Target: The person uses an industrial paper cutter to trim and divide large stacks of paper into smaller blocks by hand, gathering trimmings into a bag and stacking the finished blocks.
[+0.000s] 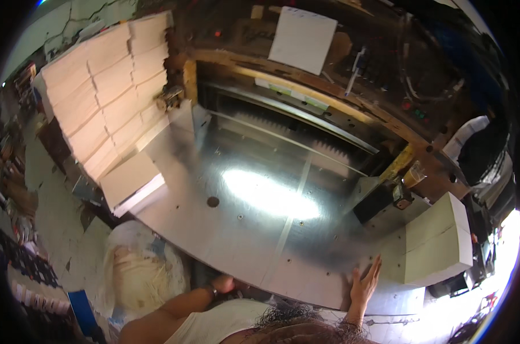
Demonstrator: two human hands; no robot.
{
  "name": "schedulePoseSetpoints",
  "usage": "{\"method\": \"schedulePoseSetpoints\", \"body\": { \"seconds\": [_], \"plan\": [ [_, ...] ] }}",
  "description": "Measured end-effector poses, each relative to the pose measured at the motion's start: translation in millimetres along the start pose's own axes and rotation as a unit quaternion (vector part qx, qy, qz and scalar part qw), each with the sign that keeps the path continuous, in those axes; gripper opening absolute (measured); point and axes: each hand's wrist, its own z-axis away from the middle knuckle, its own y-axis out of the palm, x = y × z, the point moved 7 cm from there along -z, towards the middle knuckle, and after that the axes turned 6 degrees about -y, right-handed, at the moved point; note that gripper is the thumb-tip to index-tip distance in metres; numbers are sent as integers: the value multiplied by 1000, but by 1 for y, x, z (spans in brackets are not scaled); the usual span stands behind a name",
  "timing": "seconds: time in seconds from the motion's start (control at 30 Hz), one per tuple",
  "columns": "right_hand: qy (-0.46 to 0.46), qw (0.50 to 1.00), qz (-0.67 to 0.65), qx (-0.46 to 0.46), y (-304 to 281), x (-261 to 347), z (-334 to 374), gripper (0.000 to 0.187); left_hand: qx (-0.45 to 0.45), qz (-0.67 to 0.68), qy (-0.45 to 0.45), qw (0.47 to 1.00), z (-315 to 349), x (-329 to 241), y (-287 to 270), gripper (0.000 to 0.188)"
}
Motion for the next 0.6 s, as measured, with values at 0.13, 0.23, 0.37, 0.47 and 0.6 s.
{"method": "schedulePoseSetpoints", "body": {
  "seconds": [0.13,0.23,0.37,0.47,0.6],
  "plan": [
    [-13,1000,22,-1,-3,-13,4,90,110,262,-54,957,-2,5,29,54],
    [-25,999,41,18,4,-14,0,88,51,211,-64,974,0,13,20,50],
    [-70,995,65,8,5,-35,4,86,-116,-5,-63,991,41,-15,25,42],
    [-76,993,90,31,9,-29,2,87,-158,-281,-41,946,122,-88,57,65],
    [-49,993,97,45,9,-28,0,87,-80,-336,-136,929,184,-109,43,57]
  ]
}}
